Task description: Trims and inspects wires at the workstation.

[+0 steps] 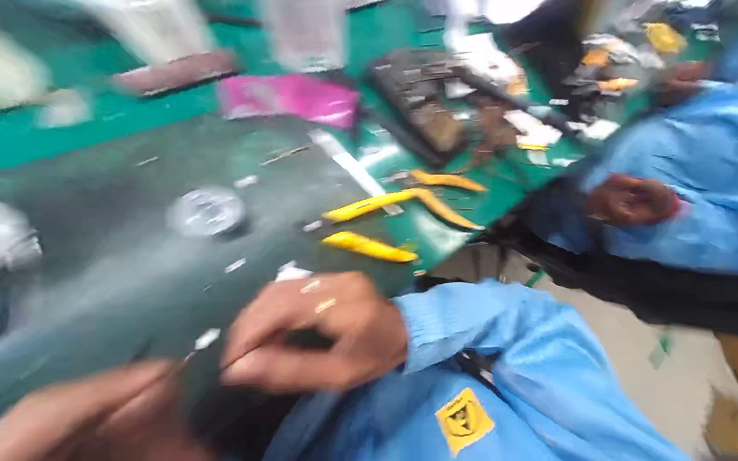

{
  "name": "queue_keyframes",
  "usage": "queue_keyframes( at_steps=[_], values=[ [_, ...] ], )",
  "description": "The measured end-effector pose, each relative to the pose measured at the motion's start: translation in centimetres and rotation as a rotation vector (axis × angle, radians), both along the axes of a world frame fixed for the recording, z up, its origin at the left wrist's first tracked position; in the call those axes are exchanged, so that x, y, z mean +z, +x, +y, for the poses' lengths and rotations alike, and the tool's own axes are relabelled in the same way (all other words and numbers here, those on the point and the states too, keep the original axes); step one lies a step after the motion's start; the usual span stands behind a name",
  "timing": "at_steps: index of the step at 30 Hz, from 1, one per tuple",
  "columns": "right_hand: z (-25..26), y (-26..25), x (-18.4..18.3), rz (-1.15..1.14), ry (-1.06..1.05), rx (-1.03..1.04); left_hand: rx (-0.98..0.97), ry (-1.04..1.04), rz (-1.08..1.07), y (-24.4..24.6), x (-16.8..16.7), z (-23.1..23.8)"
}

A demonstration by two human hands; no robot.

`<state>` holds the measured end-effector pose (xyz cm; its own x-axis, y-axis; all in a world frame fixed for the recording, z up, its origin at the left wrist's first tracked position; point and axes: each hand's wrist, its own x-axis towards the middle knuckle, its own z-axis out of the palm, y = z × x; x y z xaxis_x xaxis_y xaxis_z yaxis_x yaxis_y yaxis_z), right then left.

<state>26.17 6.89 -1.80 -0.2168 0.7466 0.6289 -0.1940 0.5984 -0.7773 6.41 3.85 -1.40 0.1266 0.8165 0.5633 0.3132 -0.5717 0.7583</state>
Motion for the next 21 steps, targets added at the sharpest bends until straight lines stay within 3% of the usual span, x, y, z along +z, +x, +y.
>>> queue_keyframes(
  at_steps=[4,21],
  values=[
    [1.1,0.3,-1.0,0.049,-0.134,0.089,0.256,0.010,0.069,1.7,0.2,0.2],
    [1.1,0.6,-1.6,0.013,-0.119,0.052,0.259,-0.116,-0.140,3.0,-1.1,0.0]
  ],
)
